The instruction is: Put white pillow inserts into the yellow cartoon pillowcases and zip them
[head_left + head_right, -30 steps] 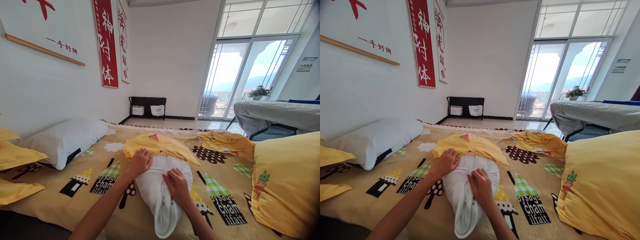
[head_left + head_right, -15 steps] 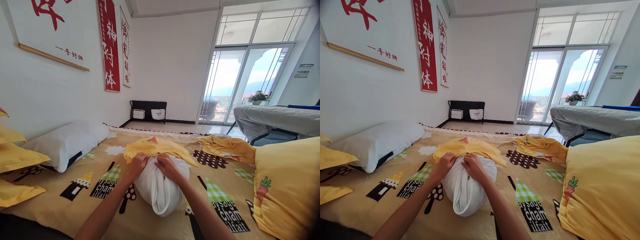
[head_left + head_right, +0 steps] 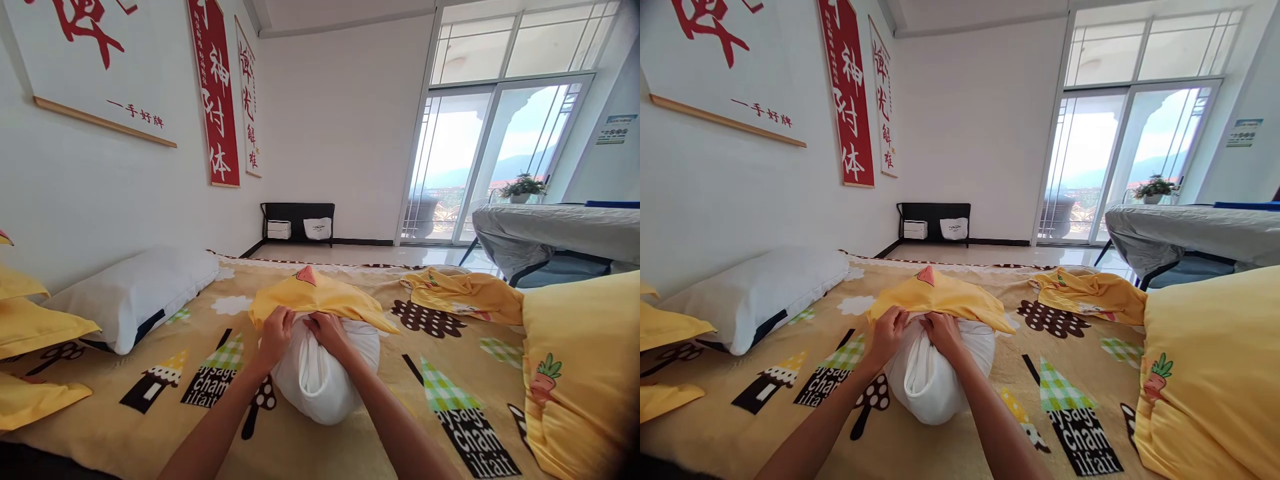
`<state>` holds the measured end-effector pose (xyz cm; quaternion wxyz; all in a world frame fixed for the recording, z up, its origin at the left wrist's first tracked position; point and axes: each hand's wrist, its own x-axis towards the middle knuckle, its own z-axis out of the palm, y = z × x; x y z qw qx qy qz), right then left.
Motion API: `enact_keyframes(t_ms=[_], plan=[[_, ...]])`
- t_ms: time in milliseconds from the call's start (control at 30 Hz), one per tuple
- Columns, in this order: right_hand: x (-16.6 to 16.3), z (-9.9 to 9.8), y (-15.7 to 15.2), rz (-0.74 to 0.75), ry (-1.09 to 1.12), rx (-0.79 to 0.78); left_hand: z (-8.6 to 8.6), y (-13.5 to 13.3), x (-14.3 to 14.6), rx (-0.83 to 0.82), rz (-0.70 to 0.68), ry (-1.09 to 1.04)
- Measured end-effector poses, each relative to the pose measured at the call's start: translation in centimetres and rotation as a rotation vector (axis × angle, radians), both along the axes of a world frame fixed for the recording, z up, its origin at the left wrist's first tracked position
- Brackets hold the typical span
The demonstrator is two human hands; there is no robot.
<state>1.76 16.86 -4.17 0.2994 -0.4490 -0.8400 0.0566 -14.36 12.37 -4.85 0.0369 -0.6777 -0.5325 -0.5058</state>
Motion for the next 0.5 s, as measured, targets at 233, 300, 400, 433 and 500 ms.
enact_keyframes(t_ms=[233,300,400,433,500], plan=[[0.2,-0.3,-0.7,0.054,0.057,0.036,-0.2,0.5,-0.2,-0.201,-0.163,-0.031],[0.5,-0.4,-0.9,0.088,0.07,0.041,-0.2,0.6,-0.5,-0.267,-0.147,0.027],[0.9,-0.7,-1.0,0.124,0.089,0.04,-0.1,1.0,-1.0,-0.355,-0.209,0.1],[1.0,-0.8,-1.0,0.134,0.097,0.037,-0.1,1.1,-1.1,-0.363,-0.24,0.104],[1.1,-1.1,-0.9,0.155,0.113,0.031,0.0,1.2,-1.0,-0.364,-0.286,0.075]])
